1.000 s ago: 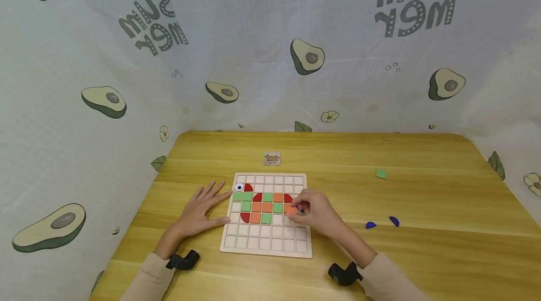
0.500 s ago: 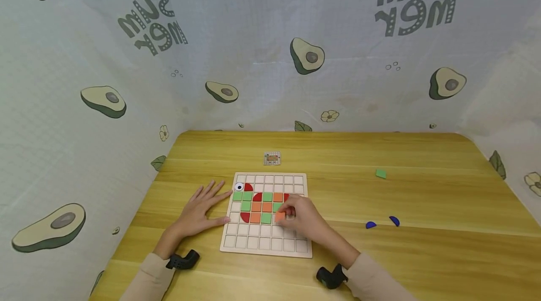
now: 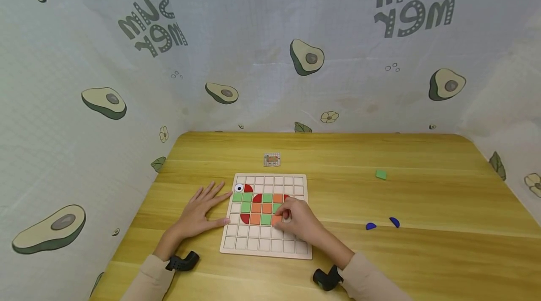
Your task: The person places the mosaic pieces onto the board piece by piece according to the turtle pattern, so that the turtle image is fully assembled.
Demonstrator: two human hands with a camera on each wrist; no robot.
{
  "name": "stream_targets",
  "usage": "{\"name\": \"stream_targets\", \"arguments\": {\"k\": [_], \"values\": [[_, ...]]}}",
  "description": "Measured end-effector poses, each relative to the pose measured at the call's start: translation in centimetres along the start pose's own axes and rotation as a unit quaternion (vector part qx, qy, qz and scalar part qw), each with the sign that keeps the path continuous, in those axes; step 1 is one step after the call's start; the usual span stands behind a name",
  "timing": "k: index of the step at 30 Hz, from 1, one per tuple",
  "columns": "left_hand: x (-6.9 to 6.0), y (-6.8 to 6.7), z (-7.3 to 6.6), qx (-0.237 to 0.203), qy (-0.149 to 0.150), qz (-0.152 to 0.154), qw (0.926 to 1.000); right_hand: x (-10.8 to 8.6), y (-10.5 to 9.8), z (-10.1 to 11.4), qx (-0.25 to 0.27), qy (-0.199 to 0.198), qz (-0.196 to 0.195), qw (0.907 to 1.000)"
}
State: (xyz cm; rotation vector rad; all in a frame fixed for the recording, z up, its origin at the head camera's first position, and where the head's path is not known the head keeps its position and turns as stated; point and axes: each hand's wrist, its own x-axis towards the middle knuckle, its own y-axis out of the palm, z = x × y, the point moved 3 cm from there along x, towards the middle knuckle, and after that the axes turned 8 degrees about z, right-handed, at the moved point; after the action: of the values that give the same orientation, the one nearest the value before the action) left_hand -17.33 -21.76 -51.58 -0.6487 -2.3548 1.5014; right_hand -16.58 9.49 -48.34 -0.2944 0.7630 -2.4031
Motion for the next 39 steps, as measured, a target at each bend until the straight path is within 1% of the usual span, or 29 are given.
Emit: {"name": "stream_targets", "arguments": {"k": [7, 12, 14, 19, 22, 27, 29, 32, 35, 39], "values": [[0.0, 0.0, 0.0, -0.003, 0.001, -0.001, 1.0000, 0.1, -0.1, 0.0, 0.005, 0.007, 0.002, 1.0000], [0.1, 0.1, 0.1, 0.002, 0.000, -0.001, 1.0000, 0.0, -0.3, 0.1, 0.006, 0.005, 0.001, 1.0000], [0.1, 0.1, 0.1, 0.003, -0.002, 0.001, 1.0000, 0.0, -0.5, 0.0, 0.004, 0.000, -0.004, 1.0000], [0.1, 0.0, 0.1, 0.004, -0.004, 0.006, 1.0000, -0.1, -1.4, -0.5, 0.016, -0.021, -0.017, 0.9995], [0.1, 0.0, 0.0, 0.003, -0.004, 0.006, 1.0000, -0.3, -2.4, -0.7, 0.019, -0.020, -0.021, 0.9994], [0.0, 0.0, -0.1, 0.001, -0.003, 0.006, 1.0000, -1.0, -4.4, -1.3, 0.014, 0.013, -0.041, 0.9990], [0.0, 0.0, -0.1, 0.000, -0.002, 0.006, 1.0000, -1.3, -5.4, -1.7, 0.014, 0.023, -0.053, 0.9982], [0.0, 0.0, -0.1, -0.001, -0.002, 0.005, 1.0000, -1.8, -6.9, -2.5, 0.008, 0.029, -0.077, 0.9966], [0.1, -0.1, -0.2, -0.001, -0.002, 0.005, 1.0000, -2.4, -8.5, -3.3, -0.012, 0.032, -0.104, 0.9940], [0.0, -0.1, -0.2, -0.005, -0.002, 0.005, 1.0000, -3.4, -10.6, -4.4, -0.029, 0.052, -0.134, 0.9892]]}}
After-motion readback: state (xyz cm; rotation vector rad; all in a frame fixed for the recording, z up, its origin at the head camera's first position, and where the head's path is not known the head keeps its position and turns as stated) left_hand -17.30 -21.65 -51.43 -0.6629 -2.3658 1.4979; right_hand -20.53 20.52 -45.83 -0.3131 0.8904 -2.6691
